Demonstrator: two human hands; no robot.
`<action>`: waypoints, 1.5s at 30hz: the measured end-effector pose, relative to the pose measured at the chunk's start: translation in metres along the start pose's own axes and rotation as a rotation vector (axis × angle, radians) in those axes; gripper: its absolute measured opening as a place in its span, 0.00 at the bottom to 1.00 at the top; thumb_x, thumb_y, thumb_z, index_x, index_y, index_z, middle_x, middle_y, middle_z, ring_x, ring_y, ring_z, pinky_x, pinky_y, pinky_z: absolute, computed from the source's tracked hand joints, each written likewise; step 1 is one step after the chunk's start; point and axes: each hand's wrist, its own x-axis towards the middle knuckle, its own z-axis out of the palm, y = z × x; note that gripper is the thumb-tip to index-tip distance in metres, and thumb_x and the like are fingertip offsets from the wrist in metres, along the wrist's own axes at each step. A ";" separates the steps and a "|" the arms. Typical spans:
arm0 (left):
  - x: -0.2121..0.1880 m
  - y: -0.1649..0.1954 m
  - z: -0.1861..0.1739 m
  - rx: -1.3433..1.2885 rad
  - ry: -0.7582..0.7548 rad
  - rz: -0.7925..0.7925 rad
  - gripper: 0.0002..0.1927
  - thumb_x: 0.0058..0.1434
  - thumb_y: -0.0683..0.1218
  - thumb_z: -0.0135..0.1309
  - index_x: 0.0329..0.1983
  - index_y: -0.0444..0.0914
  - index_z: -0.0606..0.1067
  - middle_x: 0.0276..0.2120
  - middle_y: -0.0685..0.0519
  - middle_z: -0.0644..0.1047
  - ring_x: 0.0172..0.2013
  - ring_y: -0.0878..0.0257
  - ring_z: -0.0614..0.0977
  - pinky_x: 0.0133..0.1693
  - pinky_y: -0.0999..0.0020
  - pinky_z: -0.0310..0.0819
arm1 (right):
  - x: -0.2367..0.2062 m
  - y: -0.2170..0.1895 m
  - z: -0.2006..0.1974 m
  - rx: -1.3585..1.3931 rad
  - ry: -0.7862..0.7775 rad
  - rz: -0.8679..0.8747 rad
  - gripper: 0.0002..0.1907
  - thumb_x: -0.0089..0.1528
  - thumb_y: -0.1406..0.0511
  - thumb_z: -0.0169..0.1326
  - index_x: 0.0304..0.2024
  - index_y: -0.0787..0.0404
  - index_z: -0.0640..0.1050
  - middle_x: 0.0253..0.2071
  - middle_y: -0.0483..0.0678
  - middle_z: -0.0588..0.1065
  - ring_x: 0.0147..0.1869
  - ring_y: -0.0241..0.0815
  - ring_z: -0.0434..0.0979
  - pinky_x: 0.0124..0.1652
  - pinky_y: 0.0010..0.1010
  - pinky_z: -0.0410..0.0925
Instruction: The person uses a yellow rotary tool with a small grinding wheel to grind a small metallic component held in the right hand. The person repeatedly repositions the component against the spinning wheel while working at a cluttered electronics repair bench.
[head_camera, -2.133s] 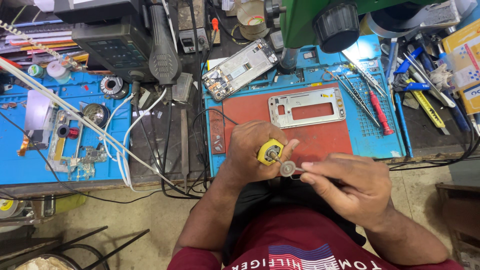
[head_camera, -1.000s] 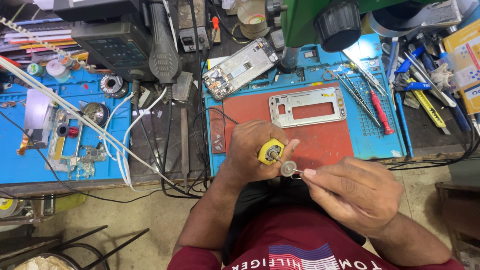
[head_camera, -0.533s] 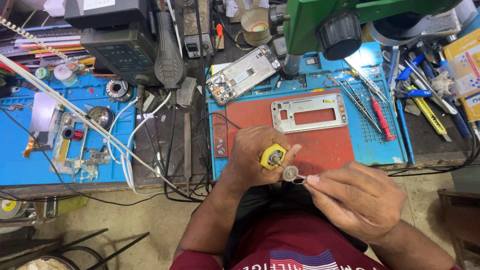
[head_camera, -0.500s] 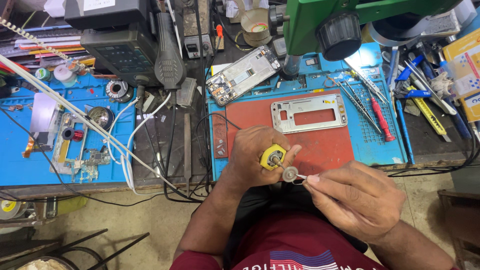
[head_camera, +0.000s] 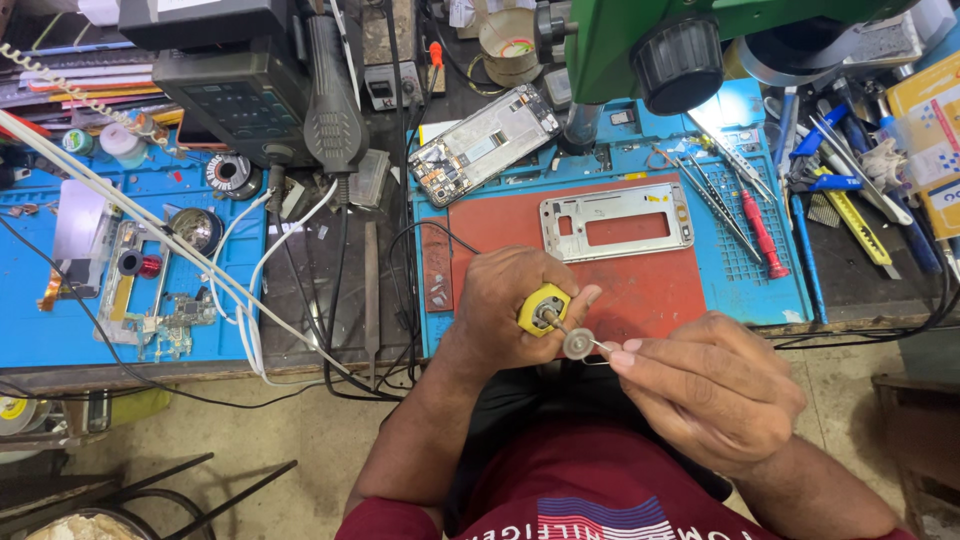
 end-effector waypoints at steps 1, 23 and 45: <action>0.000 0.000 0.001 -0.002 -0.001 0.000 0.15 0.56 0.41 0.71 0.32 0.42 0.72 0.26 0.55 0.78 0.26 0.58 0.80 0.29 0.65 0.71 | 0.000 0.000 0.000 -0.008 0.000 -0.002 0.16 0.49 0.75 0.72 0.38 0.62 0.83 0.35 0.46 0.79 0.31 0.38 0.76 0.30 0.28 0.69; -0.009 0.093 -0.025 -0.032 0.039 -0.084 0.14 0.55 0.38 0.68 0.34 0.40 0.73 0.27 0.53 0.77 0.27 0.63 0.80 0.32 0.71 0.72 | -0.103 0.051 -0.023 0.589 0.236 0.819 0.11 0.62 0.74 0.64 0.47 0.69 0.82 0.39 0.45 0.77 0.40 0.29 0.74 0.39 0.20 0.68; -0.167 0.122 -0.063 -0.088 -0.038 -0.591 0.35 0.62 0.35 0.59 0.68 0.33 0.56 0.47 0.48 0.73 0.46 0.63 0.77 0.52 0.69 0.72 | -0.011 0.120 -0.069 -0.753 -0.256 0.398 0.12 0.67 0.62 0.68 0.31 0.62 0.85 0.30 0.56 0.81 0.35 0.56 0.79 0.38 0.46 0.70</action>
